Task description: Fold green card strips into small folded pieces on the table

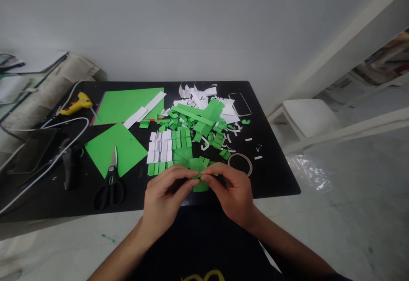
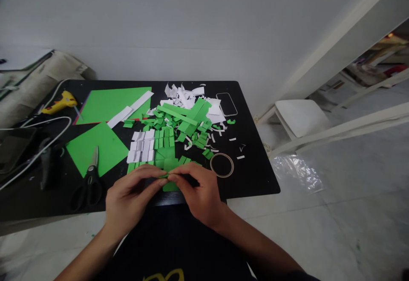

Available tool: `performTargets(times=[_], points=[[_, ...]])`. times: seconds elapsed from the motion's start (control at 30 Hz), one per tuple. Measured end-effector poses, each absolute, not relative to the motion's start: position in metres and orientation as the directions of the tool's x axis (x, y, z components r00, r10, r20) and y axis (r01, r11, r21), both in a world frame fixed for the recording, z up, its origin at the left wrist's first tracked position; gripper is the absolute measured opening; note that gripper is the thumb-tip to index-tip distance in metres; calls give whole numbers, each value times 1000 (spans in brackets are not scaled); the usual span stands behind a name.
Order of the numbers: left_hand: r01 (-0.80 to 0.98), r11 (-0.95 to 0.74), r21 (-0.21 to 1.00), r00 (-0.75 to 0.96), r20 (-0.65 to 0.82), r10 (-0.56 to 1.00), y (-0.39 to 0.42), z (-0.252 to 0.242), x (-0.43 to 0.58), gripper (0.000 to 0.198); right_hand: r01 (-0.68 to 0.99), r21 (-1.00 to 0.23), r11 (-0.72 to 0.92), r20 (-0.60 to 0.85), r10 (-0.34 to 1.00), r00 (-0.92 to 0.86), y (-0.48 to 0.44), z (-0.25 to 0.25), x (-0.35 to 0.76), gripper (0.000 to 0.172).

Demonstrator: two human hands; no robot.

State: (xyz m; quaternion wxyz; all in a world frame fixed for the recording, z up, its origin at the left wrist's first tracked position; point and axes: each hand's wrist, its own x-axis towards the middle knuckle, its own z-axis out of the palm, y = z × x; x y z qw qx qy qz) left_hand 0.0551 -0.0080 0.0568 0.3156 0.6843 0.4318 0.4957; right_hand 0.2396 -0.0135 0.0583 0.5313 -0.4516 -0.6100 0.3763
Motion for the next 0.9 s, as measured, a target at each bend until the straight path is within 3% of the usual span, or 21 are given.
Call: performTargets(times=[0.23,0.47,0.73,0.9], points=[[265,-368,891,138,343,929,-9,60,54,6,160,-919,360,363,932,-11,-16,57,237,9],[302,-424,854,163,392,905,-11,56,55,9,161,-914,373,381,924,18,-18,56,236,8],[323,-432,842,170,398,902,-9,57,56,10,123,-964,234,236,972,3,-15,62,239,8],[275,-283,919,98,266,959,-7,60,56,10,64,-989,135,131,989,-70,-12,64,243,22]])
